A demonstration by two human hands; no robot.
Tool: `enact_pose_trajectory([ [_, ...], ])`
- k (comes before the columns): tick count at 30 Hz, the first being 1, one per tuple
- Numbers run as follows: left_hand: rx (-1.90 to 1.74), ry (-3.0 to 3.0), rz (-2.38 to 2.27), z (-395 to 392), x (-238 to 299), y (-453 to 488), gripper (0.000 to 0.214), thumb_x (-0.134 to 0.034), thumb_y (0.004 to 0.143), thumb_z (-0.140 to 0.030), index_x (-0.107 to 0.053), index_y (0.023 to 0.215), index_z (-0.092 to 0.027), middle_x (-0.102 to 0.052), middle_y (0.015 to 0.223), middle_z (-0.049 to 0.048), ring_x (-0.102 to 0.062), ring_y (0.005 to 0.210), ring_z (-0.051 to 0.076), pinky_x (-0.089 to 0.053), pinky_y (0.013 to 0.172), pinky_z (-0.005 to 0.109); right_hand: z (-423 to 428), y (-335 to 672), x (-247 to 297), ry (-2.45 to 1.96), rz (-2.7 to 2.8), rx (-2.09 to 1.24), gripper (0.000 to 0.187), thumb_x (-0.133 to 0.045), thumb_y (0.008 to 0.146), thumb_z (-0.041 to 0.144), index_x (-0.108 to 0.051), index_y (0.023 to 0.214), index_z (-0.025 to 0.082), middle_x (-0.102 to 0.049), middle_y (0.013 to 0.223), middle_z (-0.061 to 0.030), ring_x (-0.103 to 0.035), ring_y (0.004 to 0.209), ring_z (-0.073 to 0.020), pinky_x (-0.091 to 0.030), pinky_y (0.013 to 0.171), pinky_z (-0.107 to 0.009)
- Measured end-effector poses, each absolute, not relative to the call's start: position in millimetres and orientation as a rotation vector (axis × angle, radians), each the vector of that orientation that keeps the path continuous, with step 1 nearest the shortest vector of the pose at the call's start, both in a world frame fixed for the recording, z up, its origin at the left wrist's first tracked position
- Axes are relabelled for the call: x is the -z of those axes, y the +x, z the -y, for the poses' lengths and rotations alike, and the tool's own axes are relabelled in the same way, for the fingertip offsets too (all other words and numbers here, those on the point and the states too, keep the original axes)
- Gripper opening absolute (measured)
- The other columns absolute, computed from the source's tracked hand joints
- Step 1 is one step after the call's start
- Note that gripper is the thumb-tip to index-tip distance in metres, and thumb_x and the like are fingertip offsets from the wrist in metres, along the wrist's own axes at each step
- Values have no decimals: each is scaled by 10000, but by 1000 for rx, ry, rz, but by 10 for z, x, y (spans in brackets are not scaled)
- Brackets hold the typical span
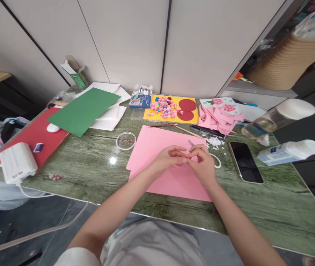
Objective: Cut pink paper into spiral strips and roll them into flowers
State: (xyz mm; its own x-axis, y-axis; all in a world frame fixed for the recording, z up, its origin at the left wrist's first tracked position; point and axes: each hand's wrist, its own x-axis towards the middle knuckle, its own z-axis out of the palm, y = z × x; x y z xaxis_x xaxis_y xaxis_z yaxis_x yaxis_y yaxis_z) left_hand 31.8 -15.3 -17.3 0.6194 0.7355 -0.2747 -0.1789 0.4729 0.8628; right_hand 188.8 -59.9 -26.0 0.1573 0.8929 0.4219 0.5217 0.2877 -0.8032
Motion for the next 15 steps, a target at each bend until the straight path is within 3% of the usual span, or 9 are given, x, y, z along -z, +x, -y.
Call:
enact_pose_trajectory([
  [15, -640, 931, -617, 176, 177, 334, 393, -770, 610, -185, -630, 976, -170, -627, 748, -1, -545, 654, 85, -389, 655, 247, 609, 1853, 207, -1355, 1572, -462, 178, -681, 667, 143, -527, 617, 218, -497, 789, 10, -539, 799, -176, -471, 819, -415],
])
